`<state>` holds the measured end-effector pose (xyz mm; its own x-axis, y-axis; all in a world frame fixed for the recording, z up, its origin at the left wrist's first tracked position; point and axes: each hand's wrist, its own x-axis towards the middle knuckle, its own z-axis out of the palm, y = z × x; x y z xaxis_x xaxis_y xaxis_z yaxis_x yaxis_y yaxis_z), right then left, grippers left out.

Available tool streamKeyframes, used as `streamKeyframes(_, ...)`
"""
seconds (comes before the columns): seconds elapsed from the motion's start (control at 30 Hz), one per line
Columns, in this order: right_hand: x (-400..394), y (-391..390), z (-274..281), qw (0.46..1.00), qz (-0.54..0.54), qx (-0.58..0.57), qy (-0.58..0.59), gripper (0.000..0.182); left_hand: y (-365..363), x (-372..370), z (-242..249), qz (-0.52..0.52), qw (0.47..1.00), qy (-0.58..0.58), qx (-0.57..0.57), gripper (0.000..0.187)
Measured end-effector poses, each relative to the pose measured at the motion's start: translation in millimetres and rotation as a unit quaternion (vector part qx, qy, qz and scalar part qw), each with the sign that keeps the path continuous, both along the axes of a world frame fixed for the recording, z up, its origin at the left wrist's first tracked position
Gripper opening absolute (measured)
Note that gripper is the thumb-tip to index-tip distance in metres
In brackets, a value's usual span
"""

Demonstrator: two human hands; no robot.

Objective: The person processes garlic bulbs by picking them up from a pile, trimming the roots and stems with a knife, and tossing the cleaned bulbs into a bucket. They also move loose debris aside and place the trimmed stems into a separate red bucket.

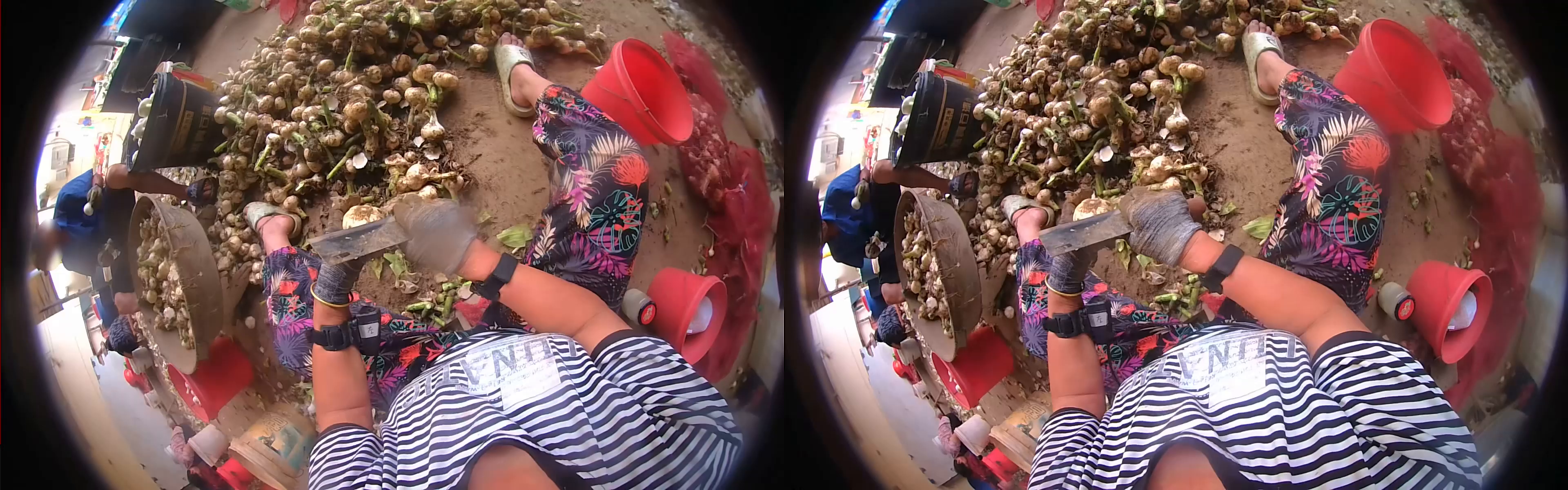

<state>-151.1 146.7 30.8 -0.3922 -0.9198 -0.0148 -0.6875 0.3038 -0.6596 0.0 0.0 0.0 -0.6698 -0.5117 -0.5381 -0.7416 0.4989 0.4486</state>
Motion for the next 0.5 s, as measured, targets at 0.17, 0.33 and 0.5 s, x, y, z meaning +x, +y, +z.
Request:
streamKeyframes(0.17,22,22,-15,0.994,0.035,-0.106,0.011,0.024,31,30,0,0.047,0.953,0.295,0.056,0.047)
streamKeyframes(0.33,2,27,-11,0.998,0.035,-0.01,-0.058,0.023,41,-7,20,-0.365,0.877,0.039,-0.309,0.035)
streamKeyframes(0.5,-56,30,-136,0.979,-0.113,0.157,-0.059,0.03,56,-22,42,0.156,0.911,0.342,0.169,0.033)
